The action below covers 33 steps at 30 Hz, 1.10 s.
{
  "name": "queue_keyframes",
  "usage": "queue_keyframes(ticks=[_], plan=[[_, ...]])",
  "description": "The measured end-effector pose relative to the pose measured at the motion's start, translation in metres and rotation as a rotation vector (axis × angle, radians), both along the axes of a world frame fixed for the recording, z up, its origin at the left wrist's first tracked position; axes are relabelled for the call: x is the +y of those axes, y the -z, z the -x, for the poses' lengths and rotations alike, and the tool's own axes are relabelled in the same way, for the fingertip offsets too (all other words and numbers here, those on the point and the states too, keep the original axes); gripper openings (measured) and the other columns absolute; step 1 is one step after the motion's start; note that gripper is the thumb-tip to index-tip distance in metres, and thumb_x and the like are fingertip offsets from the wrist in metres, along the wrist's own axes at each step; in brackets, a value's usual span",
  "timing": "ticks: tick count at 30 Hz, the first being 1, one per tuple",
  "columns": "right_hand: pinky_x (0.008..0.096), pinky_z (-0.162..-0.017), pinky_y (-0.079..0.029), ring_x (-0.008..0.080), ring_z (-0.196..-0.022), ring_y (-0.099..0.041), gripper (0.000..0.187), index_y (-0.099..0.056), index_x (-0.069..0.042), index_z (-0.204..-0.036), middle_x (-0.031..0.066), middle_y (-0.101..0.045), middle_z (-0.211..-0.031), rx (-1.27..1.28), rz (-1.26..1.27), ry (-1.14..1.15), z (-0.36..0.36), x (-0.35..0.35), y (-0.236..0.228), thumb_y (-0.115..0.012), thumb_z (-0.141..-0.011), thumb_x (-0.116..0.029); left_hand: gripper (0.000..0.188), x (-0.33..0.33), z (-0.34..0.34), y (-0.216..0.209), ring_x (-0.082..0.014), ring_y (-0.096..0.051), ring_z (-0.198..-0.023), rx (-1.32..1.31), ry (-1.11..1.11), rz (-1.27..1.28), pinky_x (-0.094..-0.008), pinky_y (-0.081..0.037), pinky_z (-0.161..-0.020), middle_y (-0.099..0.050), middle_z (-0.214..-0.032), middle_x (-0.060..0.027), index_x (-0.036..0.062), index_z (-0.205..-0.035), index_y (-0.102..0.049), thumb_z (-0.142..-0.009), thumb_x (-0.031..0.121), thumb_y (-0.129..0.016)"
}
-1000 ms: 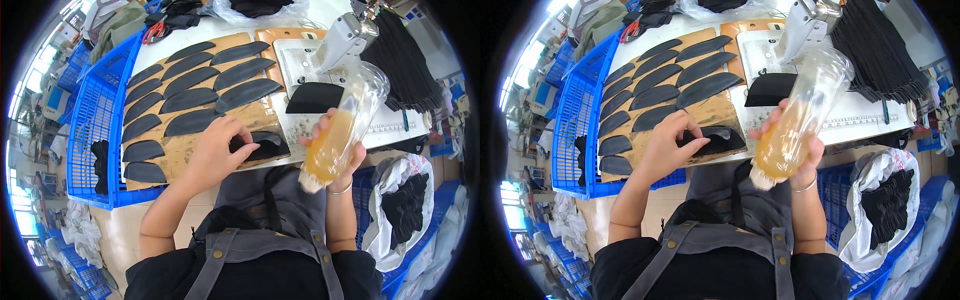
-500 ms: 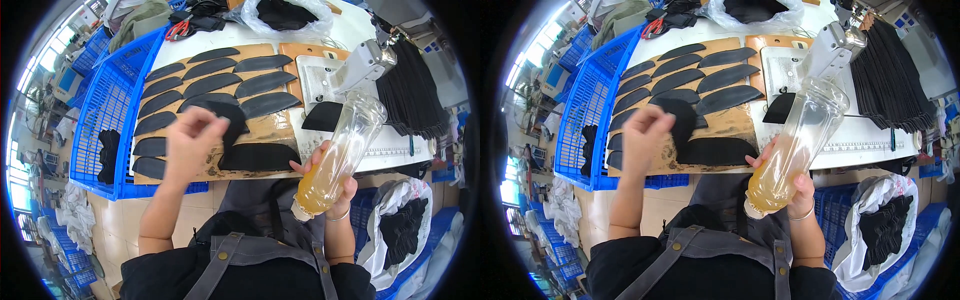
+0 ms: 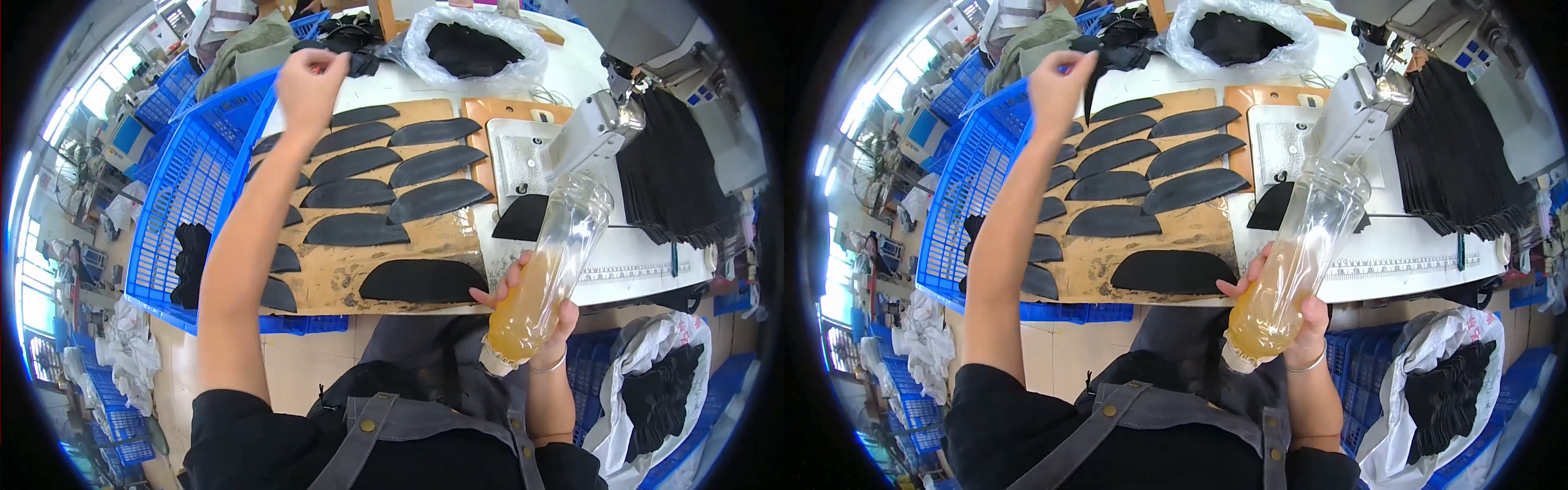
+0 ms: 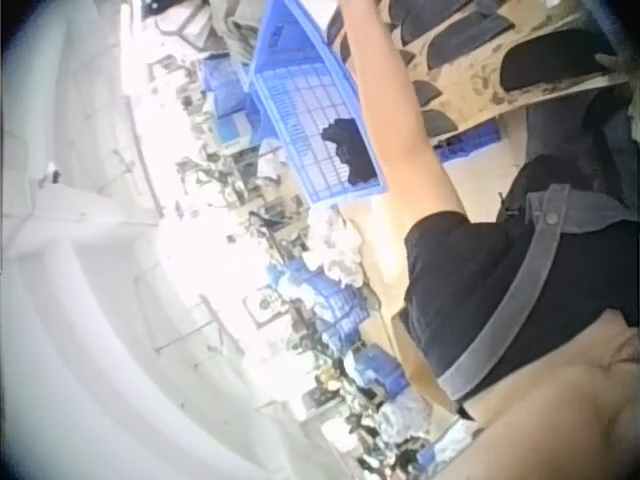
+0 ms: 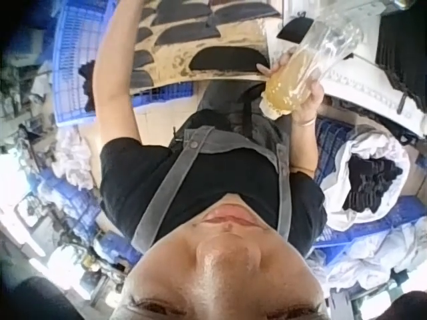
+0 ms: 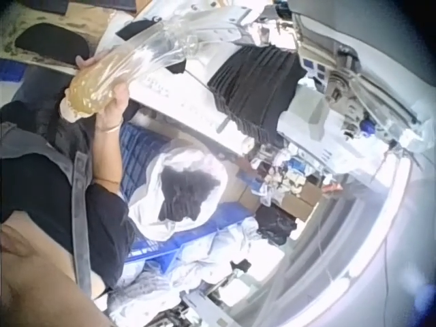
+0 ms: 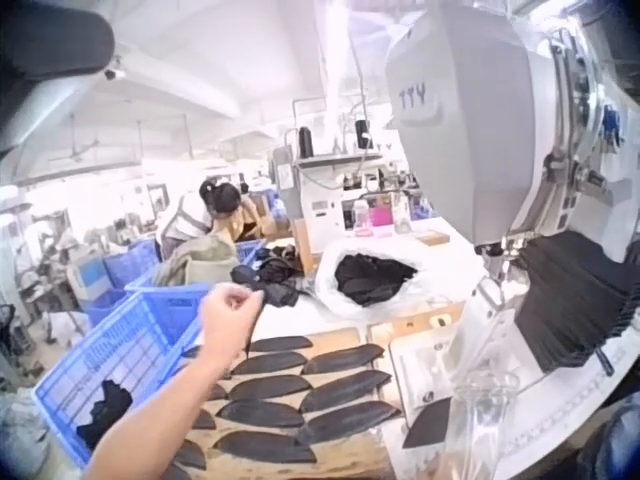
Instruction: Applying glue to the edges of shoe upper components using a squeeze bottle.
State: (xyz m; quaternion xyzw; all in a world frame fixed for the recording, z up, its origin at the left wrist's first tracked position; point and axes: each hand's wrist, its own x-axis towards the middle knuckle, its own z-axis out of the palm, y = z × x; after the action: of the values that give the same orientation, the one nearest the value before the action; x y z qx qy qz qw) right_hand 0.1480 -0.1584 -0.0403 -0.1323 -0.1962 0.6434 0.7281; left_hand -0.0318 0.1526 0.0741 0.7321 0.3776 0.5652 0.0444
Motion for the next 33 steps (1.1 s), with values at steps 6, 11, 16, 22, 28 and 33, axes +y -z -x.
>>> queue_keyframes(ticks=[6,11,16,22,28,33], plan=[[0.0534,-0.097,-0.037,0.0260,-0.093,-0.059,0.070,-0.040,-0.005,-0.119,0.0110,-0.052,-0.097,-0.036,0.035,0.020,0.001,-0.001,-0.001,-0.068,-0.064,-0.040,0.013,0.036,-0.107,0.069,-0.0284,-0.053,-0.082,0.336,-0.080,-0.263,-0.0391,-0.045,-0.070,-0.056,-0.079,-0.0114,0.0062,-0.070,-0.058,-0.068,0.016,-0.067],[0.0541,-0.099,-0.035,0.0268,-0.095,-0.058,0.071,-0.040,-0.006,-0.120,0.0111,-0.051,-0.099,-0.047,0.035,-0.005,-0.001,0.000,0.002,-0.068,-0.064,-0.040,0.014,0.022,-0.134,0.112,-0.0279,-0.054,-0.083,0.442,0.032,-0.118,-0.0382,-0.046,-0.073,-0.056,-0.078,-0.0099,0.0066,-0.069,-0.058,-0.069,0.017,-0.067],[0.0557,-0.095,-0.039,0.0216,-0.089,-0.059,0.071,-0.040,-0.006,-0.118,0.0080,-0.052,-0.093,-0.137,0.046,0.032,-0.002,0.003,-0.003,-0.066,-0.067,-0.049,0.012,0.019,-0.127,0.107,-0.0275,-0.054,-0.085,0.538,0.164,-0.035,-0.0371,-0.046,-0.075,-0.056,-0.080,-0.0079,0.0085,-0.071,-0.061,-0.070,0.018,-0.068],[0.0555,-0.095,-0.039,0.0222,-0.089,-0.059,0.071,-0.041,-0.006,-0.117,0.0081,-0.052,-0.094,-0.134,0.062,0.034,-0.002,0.002,-0.004,-0.066,-0.067,-0.049,0.017,0.019,-0.122,0.106,-0.0268,-0.054,-0.085,0.586,0.196,0.011,-0.0368,-0.045,-0.074,-0.057,-0.080,-0.0078,0.0076,-0.070,-0.060,-0.069,0.021,-0.071],[0.0528,-0.091,-0.045,0.0228,-0.090,-0.058,0.071,-0.039,-0.005,-0.119,0.0082,-0.051,-0.094,-0.132,0.043,0.019,0.001,-0.002,-0.008,-0.064,-0.069,-0.049,0.026,0.010,-0.107,0.085,-0.0271,-0.054,-0.084,0.476,0.171,0.126,-0.0366,-0.044,-0.073,-0.058,-0.083,-0.0077,0.0080,-0.087,-0.057,-0.070,0.021,-0.072],[0.0472,-0.082,-0.052,0.0217,-0.089,-0.051,0.074,-0.034,-0.004,-0.124,0.0081,-0.045,-0.098,-0.140,-0.015,0.070,-0.001,-0.007,-0.007,-0.061,-0.074,-0.051,0.027,-0.047,-0.046,0.026,-0.0306,-0.054,-0.087,0.465,0.317,0.041,-0.0388,-0.044,-0.076,-0.059,-0.086,-0.0123,0.0050,-0.098,-0.052,-0.077,0.017,-0.064]])
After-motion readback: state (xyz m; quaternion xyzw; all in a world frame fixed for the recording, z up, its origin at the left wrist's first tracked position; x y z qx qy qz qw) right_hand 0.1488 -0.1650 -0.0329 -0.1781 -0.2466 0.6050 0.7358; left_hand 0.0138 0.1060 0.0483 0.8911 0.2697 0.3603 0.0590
